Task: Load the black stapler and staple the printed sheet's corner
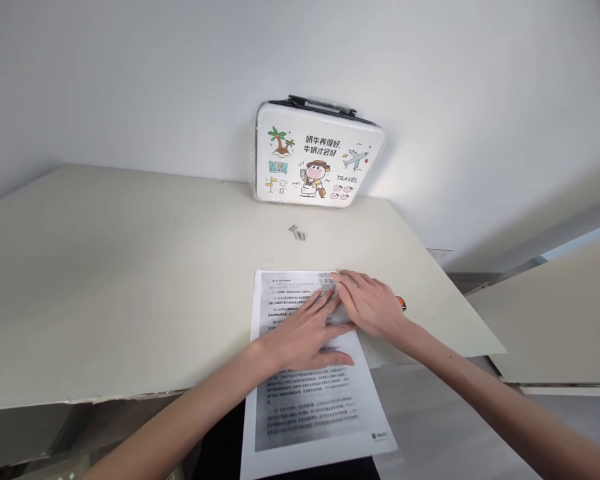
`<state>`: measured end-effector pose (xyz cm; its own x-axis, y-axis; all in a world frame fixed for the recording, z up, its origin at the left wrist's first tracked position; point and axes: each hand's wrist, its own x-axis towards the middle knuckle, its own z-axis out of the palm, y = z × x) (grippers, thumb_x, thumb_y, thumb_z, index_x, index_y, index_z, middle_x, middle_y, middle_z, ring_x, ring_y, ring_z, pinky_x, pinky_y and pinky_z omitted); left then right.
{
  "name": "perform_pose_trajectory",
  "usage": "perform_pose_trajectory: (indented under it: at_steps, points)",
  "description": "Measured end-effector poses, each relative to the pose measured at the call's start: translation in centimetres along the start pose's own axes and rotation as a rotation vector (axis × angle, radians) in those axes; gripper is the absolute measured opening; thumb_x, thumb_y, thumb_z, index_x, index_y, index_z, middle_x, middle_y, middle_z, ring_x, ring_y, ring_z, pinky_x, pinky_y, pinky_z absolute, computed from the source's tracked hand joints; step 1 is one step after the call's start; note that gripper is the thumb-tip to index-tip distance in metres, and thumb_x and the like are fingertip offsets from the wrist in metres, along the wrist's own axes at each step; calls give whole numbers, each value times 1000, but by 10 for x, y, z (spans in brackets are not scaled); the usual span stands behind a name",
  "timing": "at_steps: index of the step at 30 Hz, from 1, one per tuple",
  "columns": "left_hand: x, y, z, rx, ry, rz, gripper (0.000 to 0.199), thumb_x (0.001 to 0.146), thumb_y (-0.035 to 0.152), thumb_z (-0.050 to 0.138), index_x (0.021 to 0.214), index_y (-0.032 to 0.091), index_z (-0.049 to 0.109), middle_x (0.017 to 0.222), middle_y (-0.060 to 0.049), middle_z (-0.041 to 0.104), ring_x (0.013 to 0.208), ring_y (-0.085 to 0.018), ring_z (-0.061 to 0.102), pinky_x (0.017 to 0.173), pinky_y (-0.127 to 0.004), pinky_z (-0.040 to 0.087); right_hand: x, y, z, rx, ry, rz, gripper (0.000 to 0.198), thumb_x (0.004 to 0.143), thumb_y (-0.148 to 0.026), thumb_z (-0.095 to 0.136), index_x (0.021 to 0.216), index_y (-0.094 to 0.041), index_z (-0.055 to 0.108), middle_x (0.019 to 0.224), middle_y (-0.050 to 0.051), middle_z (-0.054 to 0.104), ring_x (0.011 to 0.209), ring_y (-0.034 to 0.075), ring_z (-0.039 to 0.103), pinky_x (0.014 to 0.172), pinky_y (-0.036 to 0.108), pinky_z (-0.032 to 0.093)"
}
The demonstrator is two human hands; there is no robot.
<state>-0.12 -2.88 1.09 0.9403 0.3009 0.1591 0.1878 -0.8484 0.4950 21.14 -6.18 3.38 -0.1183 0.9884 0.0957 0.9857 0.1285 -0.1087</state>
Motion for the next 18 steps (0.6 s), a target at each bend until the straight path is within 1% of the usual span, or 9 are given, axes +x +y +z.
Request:
perform_pose_trajectory:
  at_steps: [2, 4, 7, 10, 12, 14, 18]
  points:
    - [-4, 0, -3, 6, -14, -15, 69, 103, 69, 48, 161, 32, 47, 178, -5, 2, 163, -36, 0, 134, -55, 9, -7, 6, -5, 157, 47, 28, 49, 112, -39, 21, 139, -30, 60, 143, 6, 67, 123, 27, 67, 101, 46, 54]
    - [-8, -1, -7, 22, -34, -41, 70, 104, 69, 46, 161, 29, 46, 178, -7, 3, 163, -35, 1, 134, -53, 8, -18, 17, -8, 268, 105, 27, 49, 113, -41, 20, 134, -29, 62, 138, 5, 70, 121, 25, 68, 102, 44, 53]
    - [-17, -4, -14, 55, -62, -69, 70, 105, 68, 44, 162, 29, 46, 177, -6, 6, 163, -35, 5, 134, -53, 9, -37, 39, -2, 286, 143, -45, 43, 112, -46, 29, 130, -27, 62, 131, 8, 73, 119, 27, 68, 104, 46, 52]
    - [-24, -7, -23, 118, -78, -69, 64, 108, 64, 40, 161, 29, 46, 177, -4, 11, 164, -31, 8, 134, -49, 9, -55, 63, 11, 254, 178, -83, 39, 108, -52, 42, 133, -27, 60, 130, 9, 73, 118, 30, 68, 102, 48, 54]
    - [-30, -7, -29, 176, -80, -71, 61, 110, 60, 37, 161, 28, 47, 177, -3, 15, 164, -28, 11, 135, -45, 8, -63, 76, 20, 269, 222, -52, 41, 106, -56, 48, 134, -28, 58, 129, 10, 73, 116, 31, 69, 98, 47, 57]
    - [-38, -8, -35, 220, -66, -103, 59, 111, 59, 36, 161, 28, 47, 176, -2, 20, 164, -26, 13, 135, -44, 10, -70, 86, 27, 312, 256, -2, 43, 104, -60, 50, 132, -28, 58, 124, 10, 73, 111, 31, 71, 91, 45, 59]
    - [-69, -14, -47, 251, -9, -237, 59, 110, 59, 40, 163, 34, 42, 176, 2, 21, 164, -27, 13, 134, -48, 17, -79, 94, 33, 391, 289, 94, 45, 102, -64, 51, 127, -28, 59, 120, 11, 73, 102, 30, 71, 83, 42, 60]
